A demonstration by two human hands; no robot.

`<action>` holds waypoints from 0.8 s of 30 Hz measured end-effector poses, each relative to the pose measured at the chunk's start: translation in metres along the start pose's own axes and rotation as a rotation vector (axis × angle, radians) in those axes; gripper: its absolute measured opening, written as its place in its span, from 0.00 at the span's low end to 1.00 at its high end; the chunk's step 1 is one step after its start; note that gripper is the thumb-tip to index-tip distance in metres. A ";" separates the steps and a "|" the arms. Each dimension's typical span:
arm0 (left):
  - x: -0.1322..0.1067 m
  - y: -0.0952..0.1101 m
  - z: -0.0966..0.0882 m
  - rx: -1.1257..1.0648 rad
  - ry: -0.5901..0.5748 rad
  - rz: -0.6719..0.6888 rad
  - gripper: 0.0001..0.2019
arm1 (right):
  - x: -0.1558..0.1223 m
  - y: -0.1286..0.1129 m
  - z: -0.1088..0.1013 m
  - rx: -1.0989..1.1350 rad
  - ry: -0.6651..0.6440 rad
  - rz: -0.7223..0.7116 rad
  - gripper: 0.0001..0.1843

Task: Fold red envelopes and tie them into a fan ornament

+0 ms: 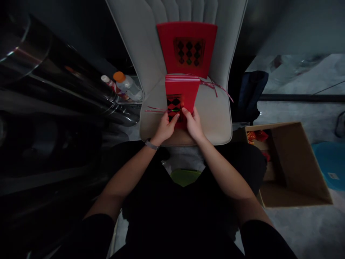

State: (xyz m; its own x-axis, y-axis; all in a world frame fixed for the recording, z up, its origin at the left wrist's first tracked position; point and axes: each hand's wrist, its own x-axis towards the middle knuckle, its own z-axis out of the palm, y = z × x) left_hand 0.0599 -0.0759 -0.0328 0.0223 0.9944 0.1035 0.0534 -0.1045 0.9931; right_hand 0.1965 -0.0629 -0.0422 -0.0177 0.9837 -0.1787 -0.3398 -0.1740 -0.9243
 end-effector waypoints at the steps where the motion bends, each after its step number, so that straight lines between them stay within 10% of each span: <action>1: 0.001 -0.001 -0.001 0.016 -0.001 -0.002 0.16 | 0.000 0.002 0.000 0.012 0.026 -0.030 0.27; 9: 0.007 0.007 -0.020 0.026 -0.092 -0.048 0.16 | -0.002 0.004 -0.004 0.132 -0.080 0.012 0.23; 24: 0.007 0.015 -0.021 -0.162 0.187 -0.076 0.17 | -0.008 -0.004 -0.001 0.251 -0.123 0.015 0.17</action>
State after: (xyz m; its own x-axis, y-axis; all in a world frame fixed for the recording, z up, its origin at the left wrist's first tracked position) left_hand 0.0397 -0.0706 -0.0158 -0.1616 0.9866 0.0217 -0.1134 -0.0404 0.9927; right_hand 0.1992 -0.0697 -0.0373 -0.1335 0.9817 -0.1356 -0.5603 -0.1876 -0.8068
